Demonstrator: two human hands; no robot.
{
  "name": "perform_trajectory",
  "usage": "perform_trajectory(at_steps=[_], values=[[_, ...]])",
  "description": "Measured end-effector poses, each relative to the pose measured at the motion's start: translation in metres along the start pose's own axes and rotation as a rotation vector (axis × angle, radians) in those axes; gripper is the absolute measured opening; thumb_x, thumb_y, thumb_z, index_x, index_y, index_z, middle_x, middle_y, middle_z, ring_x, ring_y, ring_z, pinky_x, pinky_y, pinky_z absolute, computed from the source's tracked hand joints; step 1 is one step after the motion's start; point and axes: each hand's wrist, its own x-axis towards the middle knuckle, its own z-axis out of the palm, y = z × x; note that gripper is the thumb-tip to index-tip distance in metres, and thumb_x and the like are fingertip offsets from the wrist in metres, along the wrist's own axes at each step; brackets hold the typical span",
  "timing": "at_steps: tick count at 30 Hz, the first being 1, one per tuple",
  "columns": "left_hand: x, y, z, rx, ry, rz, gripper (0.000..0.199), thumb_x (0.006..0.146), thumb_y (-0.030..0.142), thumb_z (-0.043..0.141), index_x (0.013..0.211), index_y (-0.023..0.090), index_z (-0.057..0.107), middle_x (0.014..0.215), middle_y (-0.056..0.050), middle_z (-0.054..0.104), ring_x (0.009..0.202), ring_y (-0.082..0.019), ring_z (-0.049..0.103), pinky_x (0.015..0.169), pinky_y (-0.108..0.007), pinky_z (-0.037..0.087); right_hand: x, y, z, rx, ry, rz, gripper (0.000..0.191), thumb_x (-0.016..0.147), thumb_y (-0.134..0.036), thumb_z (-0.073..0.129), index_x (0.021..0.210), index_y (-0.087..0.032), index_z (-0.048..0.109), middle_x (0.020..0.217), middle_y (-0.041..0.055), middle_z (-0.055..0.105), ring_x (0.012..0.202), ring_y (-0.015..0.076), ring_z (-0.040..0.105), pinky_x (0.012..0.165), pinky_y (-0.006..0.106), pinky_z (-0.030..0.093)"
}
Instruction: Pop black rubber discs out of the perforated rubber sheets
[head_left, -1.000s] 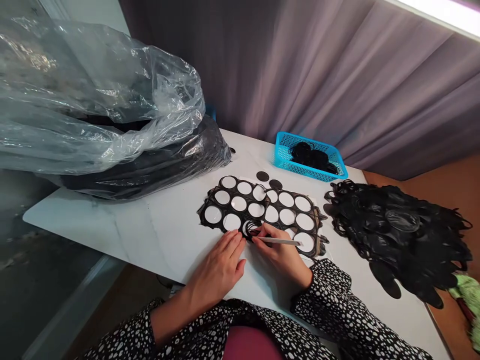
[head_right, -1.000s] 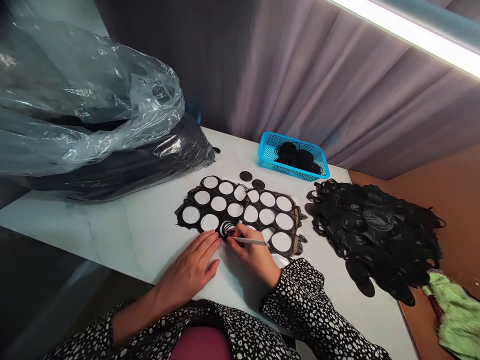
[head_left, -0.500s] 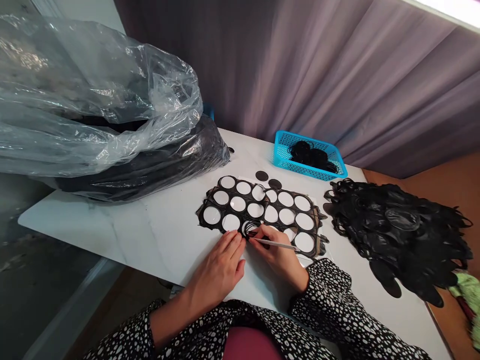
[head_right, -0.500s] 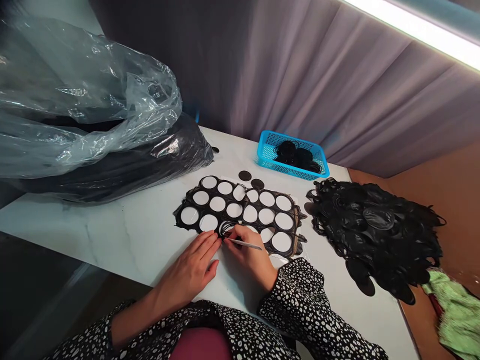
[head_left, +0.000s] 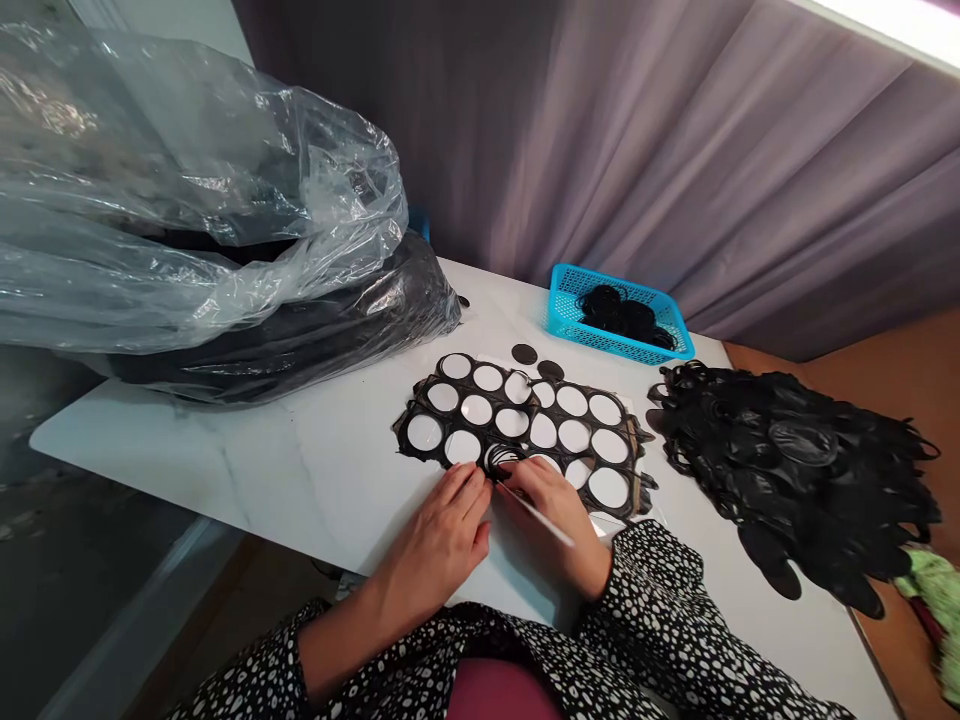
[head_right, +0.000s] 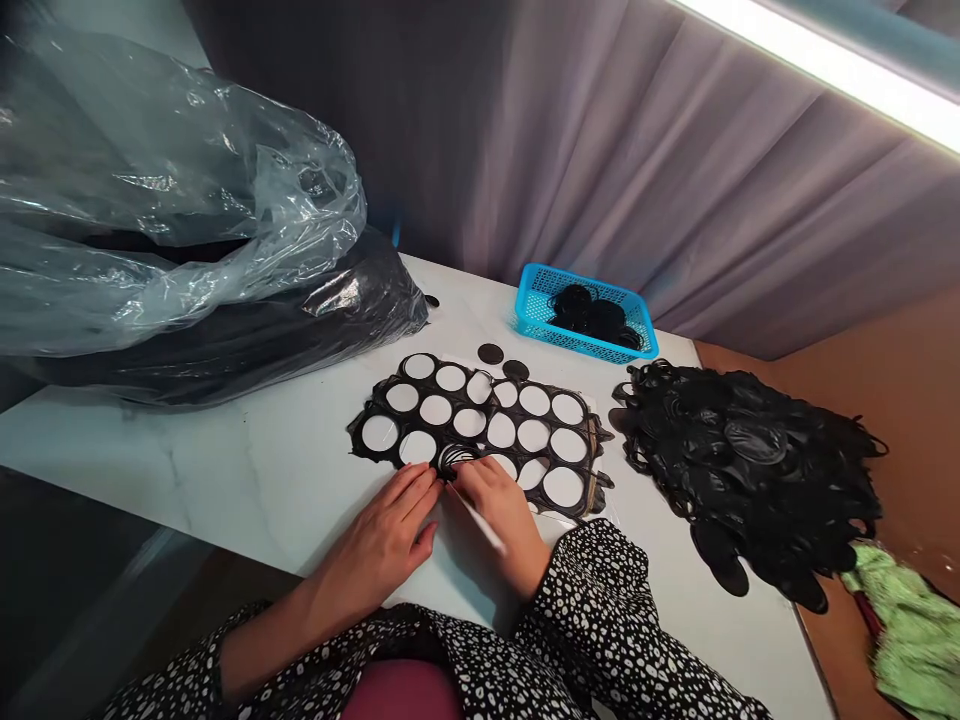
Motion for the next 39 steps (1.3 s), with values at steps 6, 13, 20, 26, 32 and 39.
perform_trajectory(at_steps=[6, 13, 20, 26, 32, 39], values=[[0.002, -0.002, -0.001, -0.013, 0.022, 0.000, 0.036, 0.091, 0.012, 0.044, 0.125, 0.009, 0.055, 0.126, -0.016, 0.062, 0.126, -0.028, 0.052, 0.103, -0.045, 0.047, 0.001, -0.003, 0.002, -0.169, -0.003, -0.225, 0.021, 0.096, -0.010, 0.041, 0.098, -0.019, 0.059, 0.099, 0.0121, 0.067, 0.096, 0.0252, 0.061, 0.084, 0.039, 0.053], [0.002, -0.003, 0.000, 0.000, 0.034, 0.006, 0.040, 0.089, 0.012, 0.044, 0.128, 0.010, 0.053, 0.123, -0.012, 0.062, 0.122, -0.028, 0.052, 0.103, -0.046, 0.046, 0.024, 0.072, -0.065, -0.105, 0.553, 0.286, 0.015, 0.090, -0.028, 0.054, 0.077, -0.021, 0.057, 0.089, 0.0083, 0.068, 0.084, 0.0230, 0.062, 0.075, 0.037, 0.049], [0.023, -0.006, -0.020, -0.078, -0.022, -0.002, 0.026, 0.091, 0.014, 0.047, 0.115, 0.016, 0.058, 0.109, -0.009, 0.063, 0.105, -0.025, 0.058, 0.092, -0.044, 0.051, 0.016, 0.106, -0.090, 0.943, 0.555, 0.709, 0.031, 0.068, -0.032, 0.080, 0.063, -0.019, 0.052, 0.068, -0.0013, 0.058, 0.061, 0.0116, 0.057, 0.043, 0.018, 0.045], [0.053, -0.011, -0.021, -0.152, -0.039, 0.023, 0.020, 0.089, 0.017, 0.055, 0.109, 0.016, 0.056, 0.111, -0.010, 0.060, 0.109, -0.026, 0.056, 0.095, -0.043, 0.049, 0.028, 0.092, -0.078, 1.495, 0.394, 0.857, 0.021, 0.071, -0.014, 0.079, 0.075, -0.018, 0.059, 0.091, 0.0054, 0.071, 0.076, 0.0113, 0.069, 0.053, 0.010, 0.057], [0.071, -0.016, -0.029, -0.500, -0.095, -0.136, 0.005, 0.095, 0.021, 0.049, 0.095, 0.020, 0.054, 0.099, -0.004, 0.059, 0.093, -0.019, 0.059, 0.084, -0.036, 0.053, 0.034, 0.071, -0.077, 1.590, 0.260, 0.826, 0.022, 0.072, -0.014, 0.079, 0.074, -0.017, 0.058, 0.096, 0.0065, 0.072, 0.093, 0.0145, 0.071, 0.066, 0.012, 0.060], [0.108, -0.023, -0.023, -0.873, -0.097, -0.228, 0.037, 0.093, 0.018, 0.050, 0.130, 0.022, 0.048, 0.134, -0.010, 0.056, 0.124, -0.022, 0.055, 0.101, -0.041, 0.050, 0.026, 0.031, -0.076, 1.683, 0.037, 0.734, 0.021, 0.079, -0.023, 0.073, 0.084, -0.020, 0.053, 0.096, 0.0020, 0.068, 0.091, 0.0114, 0.070, 0.074, 0.017, 0.058]])
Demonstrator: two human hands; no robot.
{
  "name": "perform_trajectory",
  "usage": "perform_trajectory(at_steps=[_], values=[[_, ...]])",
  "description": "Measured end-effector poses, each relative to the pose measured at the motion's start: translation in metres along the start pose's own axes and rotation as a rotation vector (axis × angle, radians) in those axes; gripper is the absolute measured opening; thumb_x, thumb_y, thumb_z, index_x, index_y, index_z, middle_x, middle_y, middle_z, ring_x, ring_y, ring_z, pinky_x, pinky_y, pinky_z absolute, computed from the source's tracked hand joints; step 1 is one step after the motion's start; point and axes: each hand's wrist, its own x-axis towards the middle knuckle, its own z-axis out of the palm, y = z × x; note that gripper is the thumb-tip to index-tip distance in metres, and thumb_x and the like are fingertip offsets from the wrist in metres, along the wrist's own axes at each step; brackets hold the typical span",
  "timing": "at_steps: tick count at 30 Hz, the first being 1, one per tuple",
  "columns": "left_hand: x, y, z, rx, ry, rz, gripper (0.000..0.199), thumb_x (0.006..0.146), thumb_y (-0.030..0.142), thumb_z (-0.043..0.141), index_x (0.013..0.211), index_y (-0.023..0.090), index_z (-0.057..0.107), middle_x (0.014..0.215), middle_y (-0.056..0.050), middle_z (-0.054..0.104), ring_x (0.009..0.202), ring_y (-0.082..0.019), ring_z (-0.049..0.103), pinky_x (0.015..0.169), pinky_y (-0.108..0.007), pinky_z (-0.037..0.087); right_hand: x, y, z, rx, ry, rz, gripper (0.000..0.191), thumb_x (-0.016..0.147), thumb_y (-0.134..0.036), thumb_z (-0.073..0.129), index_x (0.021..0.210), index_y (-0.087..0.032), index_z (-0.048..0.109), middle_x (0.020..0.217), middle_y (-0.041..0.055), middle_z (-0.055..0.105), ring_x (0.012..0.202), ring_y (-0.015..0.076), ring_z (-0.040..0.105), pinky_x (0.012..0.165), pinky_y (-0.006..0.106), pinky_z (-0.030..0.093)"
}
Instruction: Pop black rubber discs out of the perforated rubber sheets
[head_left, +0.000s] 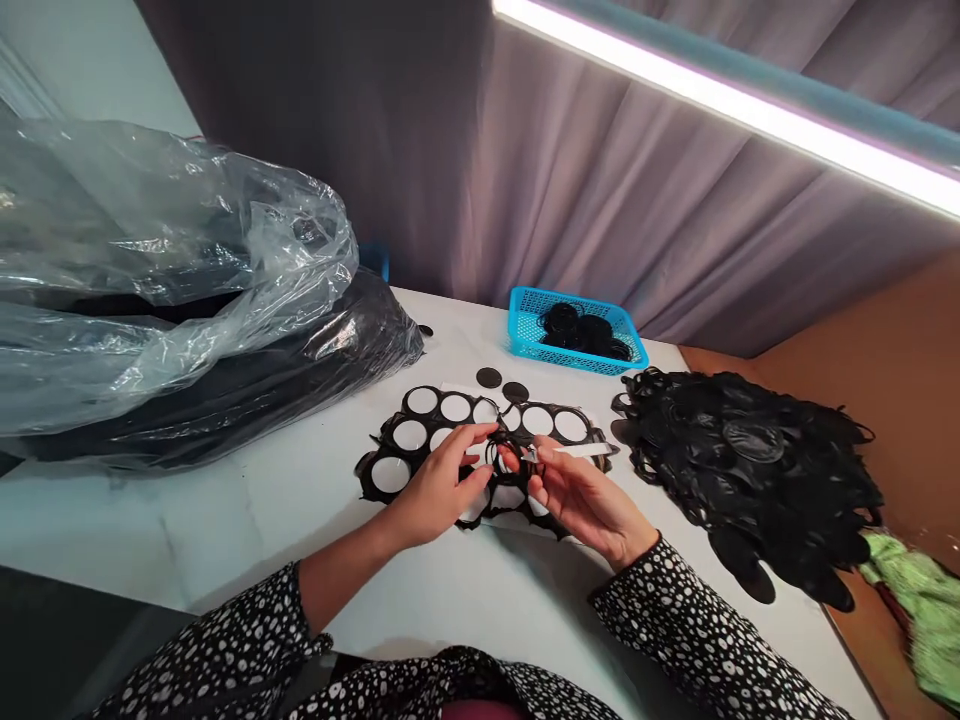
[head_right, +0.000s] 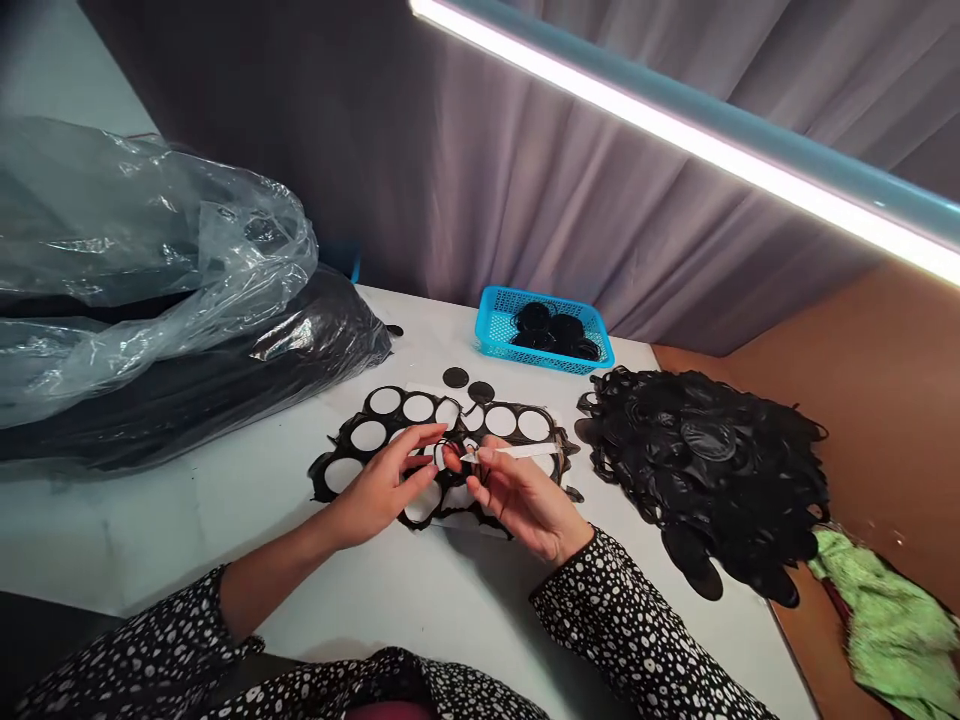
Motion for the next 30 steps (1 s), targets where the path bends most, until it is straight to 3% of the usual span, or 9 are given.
perform_trajectory(at_steps=[3, 6, 8, 10, 14, 19, 25, 28, 30], values=[[0.009, -0.002, 0.001, -0.122, -0.116, -0.015, 0.047, 0.089, 0.011, 0.051, 0.135, 0.023, 0.047, 0.135, -0.010, 0.057, 0.126, -0.023, 0.055, 0.101, -0.042, 0.050, -0.006, 0.007, 0.009, -0.012, -0.127, 0.013, 0.022, 0.079, -0.024, 0.072, 0.087, -0.020, 0.052, 0.101, 0.0033, 0.066, 0.089, 0.0123, 0.068, 0.075, 0.021, 0.058], [0.012, -0.001, 0.000, -0.279, -0.256, -0.104, 0.047, 0.086, 0.008, 0.047, 0.130, 0.023, 0.051, 0.118, -0.009, 0.065, 0.093, -0.017, 0.067, 0.075, -0.030, 0.058, -0.009, 0.012, 0.017, -0.031, -0.226, 0.034, 0.024, 0.078, -0.026, 0.073, 0.081, -0.019, 0.051, 0.101, 0.0056, 0.064, 0.092, 0.0163, 0.067, 0.072, 0.024, 0.058], [0.013, 0.003, -0.003, -0.352, -0.304, -0.183, 0.042, 0.086, 0.010, 0.047, 0.127, 0.021, 0.053, 0.103, -0.007, 0.067, 0.069, -0.011, 0.064, 0.056, -0.021, 0.052, -0.009, 0.015, 0.022, -0.042, -0.304, 0.041, 0.029, 0.076, -0.028, 0.076, 0.075, -0.018, 0.048, 0.101, 0.0061, 0.064, 0.095, 0.0180, 0.066, 0.069, 0.024, 0.057], [0.013, 0.008, -0.006, -0.362, -0.278, -0.243, 0.035, 0.088, 0.016, 0.048, 0.123, 0.019, 0.056, 0.094, -0.005, 0.064, 0.061, -0.008, 0.059, 0.049, -0.018, 0.045, -0.009, 0.018, 0.025, -0.045, -0.400, 0.043, 0.031, 0.075, -0.027, 0.078, 0.073, -0.017, 0.048, 0.100, 0.0071, 0.064, 0.095, 0.0183, 0.066, 0.068, 0.024, 0.056], [0.013, 0.018, -0.012, -0.341, -0.199, -0.202, 0.032, 0.087, 0.016, 0.055, 0.118, 0.020, 0.059, 0.094, -0.004, 0.060, 0.079, -0.011, 0.062, 0.067, -0.022, 0.051, -0.009, 0.023, 0.029, -0.075, -0.515, 0.049, 0.029, 0.077, -0.025, 0.077, 0.074, -0.016, 0.050, 0.102, 0.0102, 0.067, 0.095, 0.0181, 0.067, 0.071, 0.026, 0.056], [0.012, 0.024, -0.015, -0.340, -0.209, -0.120, 0.038, 0.082, 0.013, 0.061, 0.119, 0.020, 0.059, 0.090, -0.001, 0.058, 0.090, -0.014, 0.060, 0.089, -0.033, 0.050, -0.010, 0.027, 0.031, -0.145, -0.578, 0.053, 0.031, 0.077, -0.026, 0.078, 0.070, -0.016, 0.049, 0.111, 0.0141, 0.067, 0.100, 0.0199, 0.065, 0.072, 0.028, 0.053], [0.013, 0.024, -0.014, -0.285, -0.187, -0.082, 0.039, 0.083, 0.008, 0.052, 0.120, 0.020, 0.060, 0.089, -0.002, 0.058, 0.090, -0.014, 0.058, 0.088, -0.035, 0.050, -0.013, 0.028, 0.036, -0.310, -0.627, -0.030, 0.031, 0.074, -0.026, 0.080, 0.066, -0.016, 0.052, 0.114, 0.0113, 0.066, 0.098, 0.0158, 0.059, 0.087, 0.034, 0.048], [0.014, 0.025, -0.015, -0.257, -0.172, -0.051, 0.043, 0.079, 0.006, 0.053, 0.119, 0.021, 0.060, 0.090, -0.001, 0.059, 0.090, -0.014, 0.059, 0.087, -0.033, 0.050, -0.014, 0.029, 0.035, -0.329, -0.642, -0.042, 0.031, 0.074, -0.028, 0.080, 0.066, -0.016, 0.053, 0.114, 0.0114, 0.066, 0.104, 0.0182, 0.058, 0.086, 0.033, 0.048], [0.014, 0.026, -0.015, -0.215, -0.156, -0.045, 0.041, 0.080, 0.008, 0.053, 0.118, 0.021, 0.061, 0.089, -0.001, 0.059, 0.090, -0.014, 0.059, 0.087, -0.032, 0.050, -0.014, 0.030, 0.034, -0.336, -0.651, -0.035, 0.029, 0.074, -0.028, 0.080, 0.067, -0.016, 0.054, 0.111, 0.0103, 0.067, 0.093, 0.0159, 0.061, 0.080, 0.031, 0.049]])
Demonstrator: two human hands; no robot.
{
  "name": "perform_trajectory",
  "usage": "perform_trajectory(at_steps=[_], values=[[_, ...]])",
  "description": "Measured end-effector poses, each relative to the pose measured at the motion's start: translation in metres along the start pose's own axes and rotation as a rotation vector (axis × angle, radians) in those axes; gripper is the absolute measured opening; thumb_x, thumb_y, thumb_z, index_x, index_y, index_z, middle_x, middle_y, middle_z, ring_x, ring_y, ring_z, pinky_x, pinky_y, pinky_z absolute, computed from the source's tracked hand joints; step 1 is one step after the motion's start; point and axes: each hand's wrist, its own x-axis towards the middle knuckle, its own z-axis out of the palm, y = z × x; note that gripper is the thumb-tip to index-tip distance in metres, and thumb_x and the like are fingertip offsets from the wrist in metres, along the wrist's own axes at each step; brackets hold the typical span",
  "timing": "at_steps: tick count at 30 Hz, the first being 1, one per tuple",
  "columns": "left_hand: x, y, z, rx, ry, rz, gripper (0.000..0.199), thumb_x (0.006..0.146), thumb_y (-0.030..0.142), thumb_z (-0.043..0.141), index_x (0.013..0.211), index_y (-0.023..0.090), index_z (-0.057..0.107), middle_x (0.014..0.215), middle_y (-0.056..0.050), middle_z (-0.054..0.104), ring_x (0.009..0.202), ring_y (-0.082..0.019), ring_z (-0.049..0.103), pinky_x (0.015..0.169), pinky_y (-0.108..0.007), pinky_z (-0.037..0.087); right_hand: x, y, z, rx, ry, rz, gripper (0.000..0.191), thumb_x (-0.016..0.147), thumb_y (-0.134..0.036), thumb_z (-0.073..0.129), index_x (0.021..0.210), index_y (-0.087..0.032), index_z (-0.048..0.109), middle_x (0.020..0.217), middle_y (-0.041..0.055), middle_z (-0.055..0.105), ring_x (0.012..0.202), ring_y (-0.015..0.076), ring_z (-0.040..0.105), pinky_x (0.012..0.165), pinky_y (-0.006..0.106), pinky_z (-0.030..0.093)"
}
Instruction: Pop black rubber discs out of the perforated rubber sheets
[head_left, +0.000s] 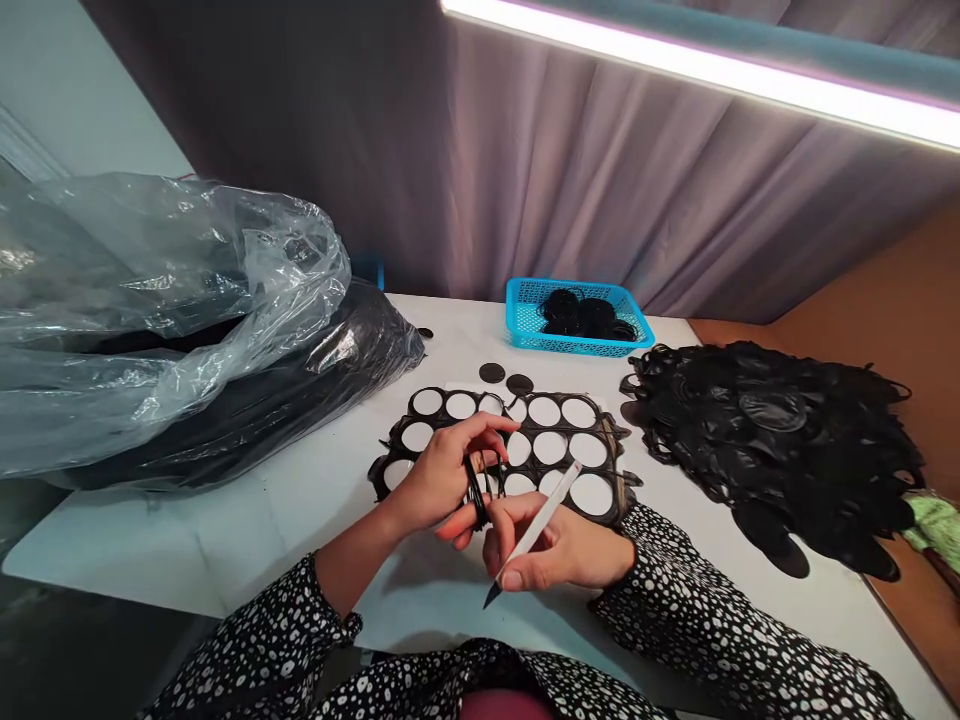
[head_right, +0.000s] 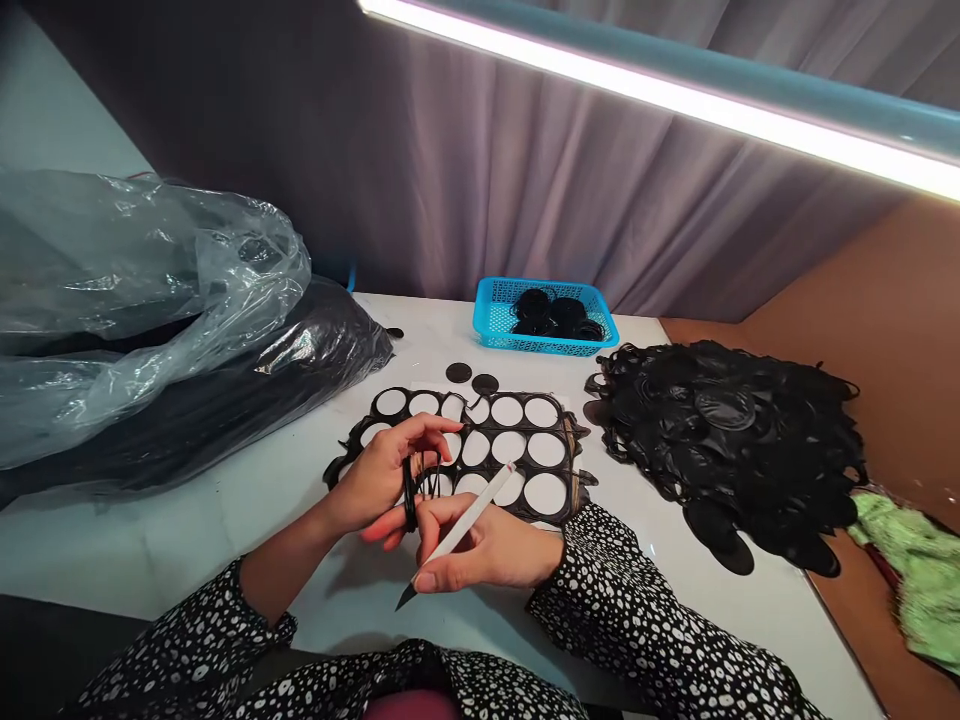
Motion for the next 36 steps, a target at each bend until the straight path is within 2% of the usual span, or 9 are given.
perform_trajectory(at_steps=[3, 7, 13, 18, 23, 26, 29, 32, 36], values=[[0.000, 0.001, 0.001, 0.046, -0.041, -0.031, 0.037, 0.083, 0.015, 0.055, 0.118, 0.021, 0.061, 0.089, -0.001, 0.060, 0.085, -0.015, 0.059, 0.082, -0.031, 0.049, 0.001, -0.001, -0.001, 0.142, 0.041, -0.080, 0.030, 0.073, -0.030, 0.080, 0.068, -0.017, 0.053, 0.109, 0.0085, 0.067, 0.081, 0.0135, 0.062, 0.076, 0.031, 0.051], [0.000, 0.002, 0.007, -0.128, -0.196, -0.083, 0.027, 0.082, 0.022, 0.061, 0.109, 0.018, 0.066, 0.089, -0.003, 0.061, 0.081, -0.016, 0.057, 0.078, -0.030, 0.047, 0.007, -0.010, -0.002, 0.479, 0.227, -0.239, 0.023, 0.082, -0.031, 0.070, 0.076, -0.022, 0.050, 0.130, 0.0063, 0.059, 0.118, 0.0195, 0.056, 0.093, 0.036, 0.049], [-0.001, 0.003, 0.009, -0.473, -0.095, -0.397, 0.026, 0.075, 0.020, 0.069, 0.100, 0.017, 0.062, 0.075, 0.003, 0.049, 0.057, -0.006, 0.039, 0.052, -0.018, 0.031, 0.010, -0.021, -0.007, 0.633, 0.241, -0.255, 0.016, 0.086, -0.027, 0.063, 0.081, -0.021, 0.049, 0.138, 0.0111, 0.054, 0.133, 0.0248, 0.047, 0.108, 0.043, 0.040], [0.000, -0.004, 0.010, -0.541, -0.097, -0.415, 0.024, 0.074, 0.025, 0.074, 0.088, 0.015, 0.057, 0.072, 0.004, 0.045, 0.055, -0.004, 0.035, 0.048, -0.016, 0.024, 0.012, -0.013, -0.009, 0.681, 0.247, -0.252, 0.017, 0.087, -0.023, 0.063, 0.080, -0.020, 0.048, 0.133, 0.0114, 0.057, 0.126, 0.0232, 0.054, 0.103, 0.041, 0.047], [-0.007, -0.014, 0.003, -0.283, 0.052, -0.343, 0.034, 0.086, 0.045, 0.066, 0.106, 0.018, 0.058, 0.087, -0.002, 0.058, 0.071, -0.011, 0.056, 0.059, -0.020, 0.042, 0.011, -0.017, -0.014, 0.702, 0.322, -0.243, 0.016, 0.084, -0.019, 0.067, 0.080, -0.019, 0.052, 0.112, 0.0078, 0.066, 0.088, 0.0095, 0.065, 0.075, 0.018, 0.056], [-0.020, -0.024, -0.004, 0.177, 0.175, -0.143, 0.036, 0.096, 0.044, 0.052, 0.122, 0.021, 0.057, 0.104, -0.007, 0.063, 0.093, -0.019, 0.063, 0.081, -0.032, 0.051, 0.009, -0.038, -0.026, 0.561, 0.512, -0.370, 0.015, 0.084, -0.020, 0.069, 0.079, -0.020, 0.054, 0.123, 0.0066, 0.063, 0.080, 0.0065, 0.061, 0.068, 0.015, 0.054], [-0.036, -0.042, -0.004, 0.644, 0.169, 0.058, 0.036, 0.098, 0.039, 0.051, 0.128, 0.021, 0.056, 0.131, -0.010, 0.057, 0.123, -0.026, 0.053, 0.105, -0.043, 0.044, 0.017, -0.050, -0.043, 0.250, 0.675, -0.414, 0.018, 0.084, -0.027, 0.068, 0.076, -0.022, 0.053, 0.128, 0.0025, 0.062, 0.093, 0.0105, 0.062, 0.078, 0.022, 0.054], [-0.047, -0.061, 0.005, 0.911, 0.113, 0.156, 0.042, 0.097, 0.037, 0.053, 0.135, 0.017, 0.051, 0.140, -0.014, 0.051, 0.134, -0.030, 0.045, 0.110, -0.048, 0.041, 0.031, -0.033, -0.056, -0.160, 0.680, -0.239, 0.025, 0.083, -0.035, 0.068, 0.072, -0.021, 0.050, 0.111, 0.0051, 0.069, 0.099, 0.0179, 0.063, 0.081, 0.030, 0.052], [-0.053, -0.073, 0.011, 1.070, 0.089, 0.188, 0.046, 0.095, 0.035, 0.058, 0.135, 0.014, 0.050, 0.144, -0.018, 0.048, 0.137, -0.030, 0.043, 0.111, -0.047, 0.040, 0.033, 0.010, -0.063, -0.661, 0.597, -0.014, 0.026, 0.084, -0.038, 0.064, 0.072, -0.021, 0.049, 0.091, 0.0063, 0.072, 0.086, 0.0202, 0.064, 0.075, 0.033, 0.048]])
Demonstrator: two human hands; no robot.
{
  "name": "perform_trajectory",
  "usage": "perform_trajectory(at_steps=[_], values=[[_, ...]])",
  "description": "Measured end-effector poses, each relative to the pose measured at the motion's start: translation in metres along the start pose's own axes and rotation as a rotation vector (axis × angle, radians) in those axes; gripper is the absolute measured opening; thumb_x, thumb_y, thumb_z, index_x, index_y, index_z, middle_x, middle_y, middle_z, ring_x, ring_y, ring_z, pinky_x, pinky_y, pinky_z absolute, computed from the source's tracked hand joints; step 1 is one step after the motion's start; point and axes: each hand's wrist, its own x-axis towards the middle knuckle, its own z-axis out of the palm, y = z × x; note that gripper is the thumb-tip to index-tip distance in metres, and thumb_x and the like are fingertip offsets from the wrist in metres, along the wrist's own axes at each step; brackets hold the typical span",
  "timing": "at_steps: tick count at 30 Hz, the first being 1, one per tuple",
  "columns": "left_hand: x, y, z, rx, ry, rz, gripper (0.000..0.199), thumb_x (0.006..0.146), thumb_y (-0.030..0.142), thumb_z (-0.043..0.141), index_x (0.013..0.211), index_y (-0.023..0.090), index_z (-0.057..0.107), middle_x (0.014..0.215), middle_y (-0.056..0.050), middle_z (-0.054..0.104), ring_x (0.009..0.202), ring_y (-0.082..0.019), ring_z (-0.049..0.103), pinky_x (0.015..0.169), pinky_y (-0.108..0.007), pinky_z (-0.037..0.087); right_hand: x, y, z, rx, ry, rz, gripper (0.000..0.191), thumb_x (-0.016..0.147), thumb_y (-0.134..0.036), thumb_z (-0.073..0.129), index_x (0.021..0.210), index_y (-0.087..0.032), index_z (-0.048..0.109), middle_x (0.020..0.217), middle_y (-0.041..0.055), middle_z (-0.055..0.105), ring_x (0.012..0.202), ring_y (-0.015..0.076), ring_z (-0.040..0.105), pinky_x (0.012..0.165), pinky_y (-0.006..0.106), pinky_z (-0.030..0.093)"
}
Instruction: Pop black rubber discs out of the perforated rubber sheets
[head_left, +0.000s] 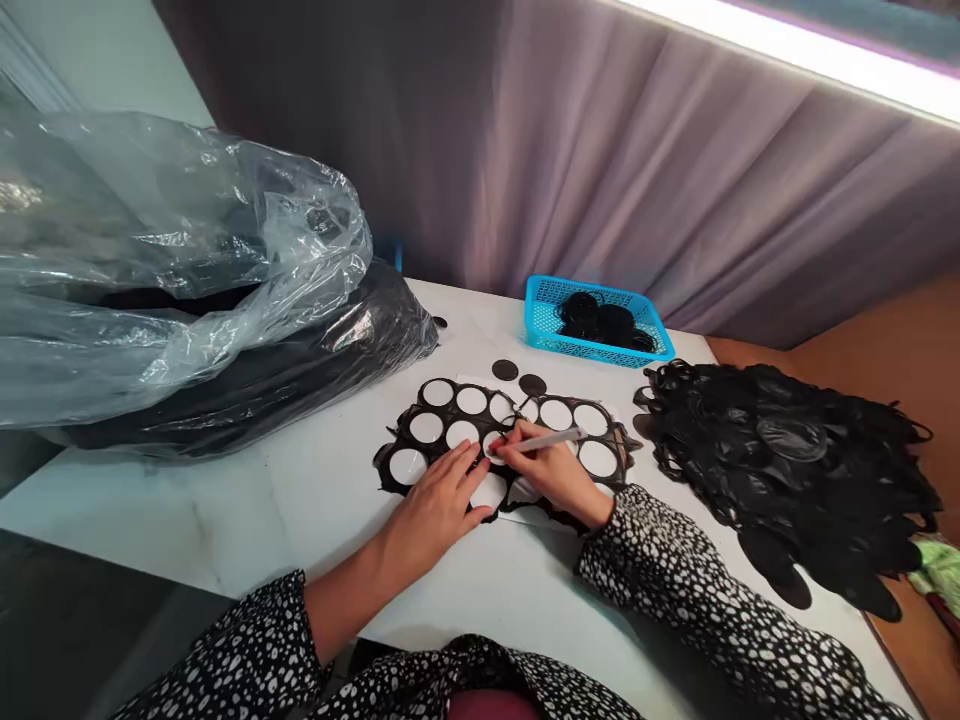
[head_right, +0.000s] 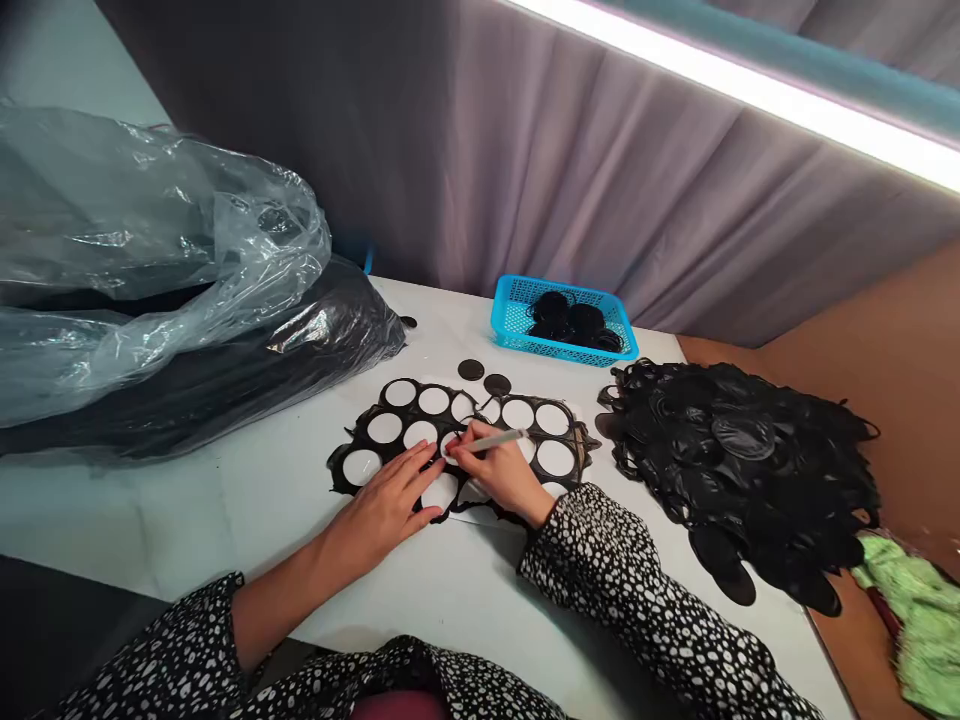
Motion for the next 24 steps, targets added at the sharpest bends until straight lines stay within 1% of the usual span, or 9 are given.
perform_trajectory(at_steps=[2, 5, 9, 18, 24], values=[[-0.002, -0.001, -0.002, 0.004, -0.012, 0.021, 0.046, 0.095, 0.033, 0.059, 0.135, 0.014, 0.050, 0.147, -0.018, 0.045, 0.138, -0.030, 0.041, 0.112, -0.046, 0.039, -0.007, 0.009, 0.004, -0.107, -0.006, -0.023, 0.023, 0.087, -0.037, 0.060, 0.073, -0.021, 0.050, 0.093, 0.0057, 0.071, 0.086, 0.0195, 0.063, 0.075, 0.033, 0.047], [-0.003, -0.003, -0.007, -0.017, -0.029, 0.039, 0.044, 0.095, 0.032, 0.058, 0.136, 0.017, 0.050, 0.148, -0.016, 0.044, 0.140, -0.029, 0.038, 0.112, -0.046, 0.039, -0.015, 0.010, 0.003, -0.151, -0.002, -0.040, 0.022, 0.088, -0.034, 0.059, 0.073, -0.021, 0.050, 0.095, 0.0057, 0.070, 0.087, 0.0195, 0.062, 0.075, 0.032, 0.046], [-0.003, -0.003, -0.010, 0.006, -0.041, 0.045, 0.044, 0.094, 0.032, 0.061, 0.134, 0.016, 0.051, 0.148, -0.017, 0.044, 0.141, -0.030, 0.037, 0.112, -0.046, 0.039, -0.015, 0.008, 0.002, -0.174, -0.009, -0.041, 0.021, 0.088, -0.032, 0.060, 0.073, -0.020, 0.051, 0.095, 0.0054, 0.070, 0.085, 0.0191, 0.062, 0.074, 0.031, 0.045], [-0.003, -0.003, -0.006, -0.001, -0.031, 0.041, 0.041, 0.095, 0.034, 0.058, 0.132, 0.016, 0.053, 0.149, -0.017, 0.043, 0.141, -0.030, 0.036, 0.112, -0.048, 0.039, -0.014, 0.012, 0.005, -0.195, 0.011, -0.046, 0.021, 0.088, -0.034, 0.060, 0.074, -0.020, 0.052, 0.094, 0.0045, 0.069, 0.083, 0.0190, 0.062, 0.075, 0.032, 0.045], [-0.004, -0.004, -0.004, -0.021, -0.014, 0.038, 0.040, 0.096, 0.033, 0.056, 0.133, 0.019, 0.052, 0.149, -0.015, 0.043, 0.141, -0.030, 0.036, 0.111, -0.048, 0.040, -0.013, 0.014, 0.003, -0.189, 0.016, -0.065, 0.021, 0.089, -0.035, 0.059, 0.075, -0.021, 0.053, 0.094, 0.0046, 0.070, 0.082, 0.0194, 0.062, 0.073, 0.032, 0.045]])
